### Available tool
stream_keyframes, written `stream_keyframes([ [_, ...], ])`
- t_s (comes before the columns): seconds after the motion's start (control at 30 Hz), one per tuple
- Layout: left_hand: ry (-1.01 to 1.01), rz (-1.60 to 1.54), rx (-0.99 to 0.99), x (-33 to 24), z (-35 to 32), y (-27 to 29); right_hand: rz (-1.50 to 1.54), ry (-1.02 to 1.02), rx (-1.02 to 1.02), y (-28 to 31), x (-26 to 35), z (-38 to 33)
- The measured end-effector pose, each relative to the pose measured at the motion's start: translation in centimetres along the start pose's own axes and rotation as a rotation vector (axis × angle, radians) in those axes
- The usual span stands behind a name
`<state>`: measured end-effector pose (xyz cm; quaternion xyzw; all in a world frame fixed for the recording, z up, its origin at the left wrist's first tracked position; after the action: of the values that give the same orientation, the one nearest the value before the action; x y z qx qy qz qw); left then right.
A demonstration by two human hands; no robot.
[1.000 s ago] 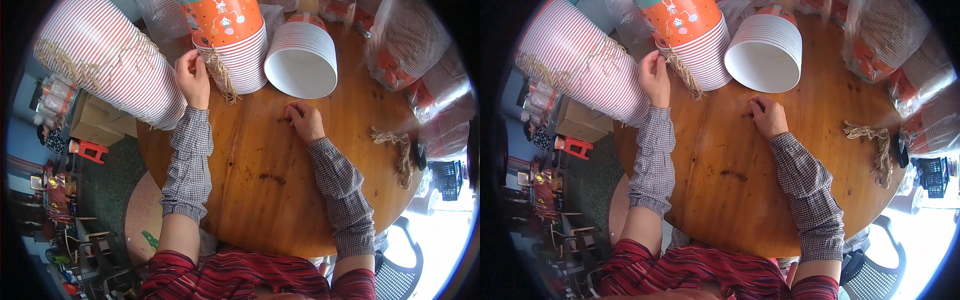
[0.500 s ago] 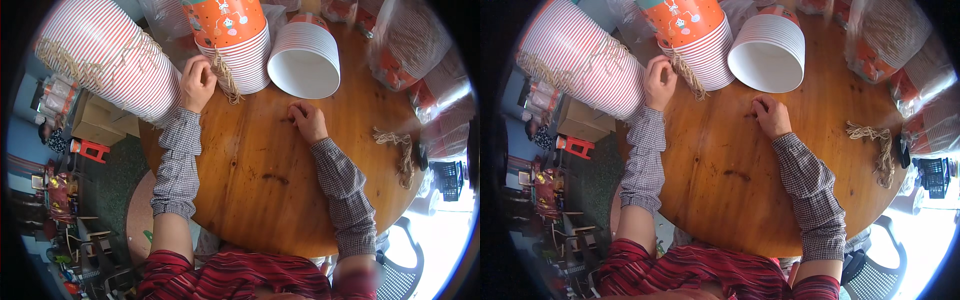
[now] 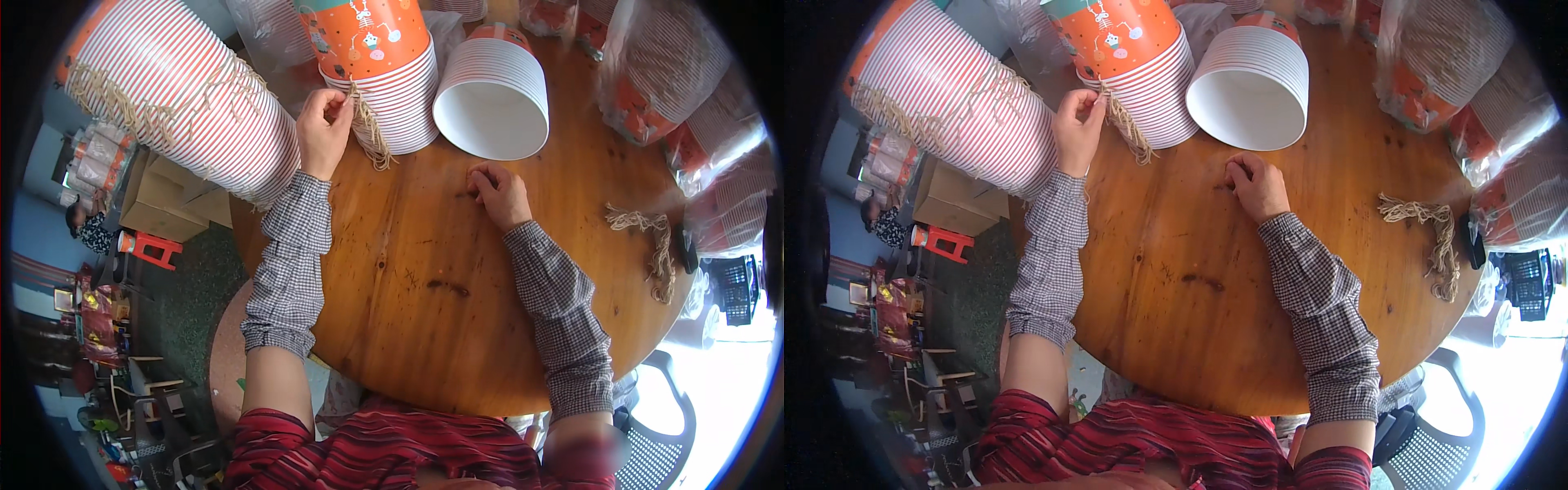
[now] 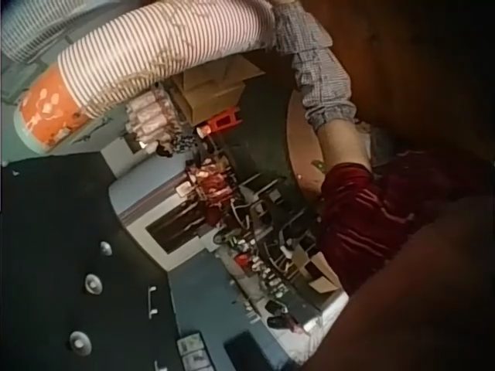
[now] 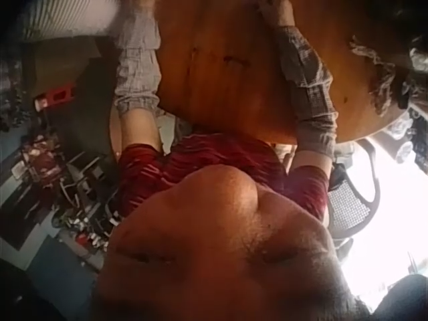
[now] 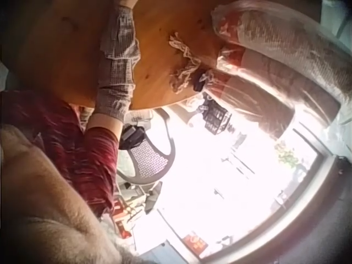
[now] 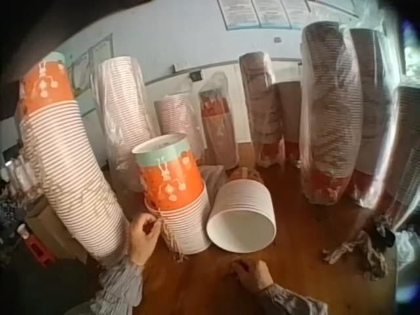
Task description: Threading and tying string handles onto decorated paper buckets at a wooden table.
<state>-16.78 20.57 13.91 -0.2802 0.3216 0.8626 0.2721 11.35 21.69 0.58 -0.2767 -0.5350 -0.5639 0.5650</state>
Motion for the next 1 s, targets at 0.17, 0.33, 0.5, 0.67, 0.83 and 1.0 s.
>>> stream_keyframes([
  [0.17, -0.033, -0.243, 0.202, -0.3, 0.1, -0.2, 0.043, -0.026, 0.003, 0.1, -0.2, -0.1],
  [0.33, 0.187, -0.358, 0.402, 0.5, -0.8, -0.4, 0.035, -0.017, -0.009, 0.3, 0.0, -0.1],
  [0.5, 0.287, -0.437, 0.169, 0.6, -0.2, 1.0, 0.04, -0.034, 0.014, 0.2, 0.1, 0.1],
  [0.67, 0.054, -0.198, 0.018, -2.0, 0.0, 0.5, 0.016, -0.028, 0.003, 0.1, -0.2, 0.0],
  [0.83, -0.189, 0.097, -0.075, -4.6, 0.9, 0.4, 0.013, -0.017, -0.001, 0.2, -0.2, 0.0],
  [1.0, -0.074, 0.103, -0.048, -1.9, 1.7, 2.5, 0.006, -0.004, 0.019, 0.1, 0.1, 0.0],
])
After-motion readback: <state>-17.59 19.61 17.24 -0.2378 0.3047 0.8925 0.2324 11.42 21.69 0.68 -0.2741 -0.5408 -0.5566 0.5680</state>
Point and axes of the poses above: each hand's wrist, its own z-axis towards the middle knuckle, its own y-axis out of the back of the hand, x = y × z, the point moved 8 cm from there along z, towards the middle knuckle, and after that the axes turned 11 degrees about y, right-handed, at the moved point
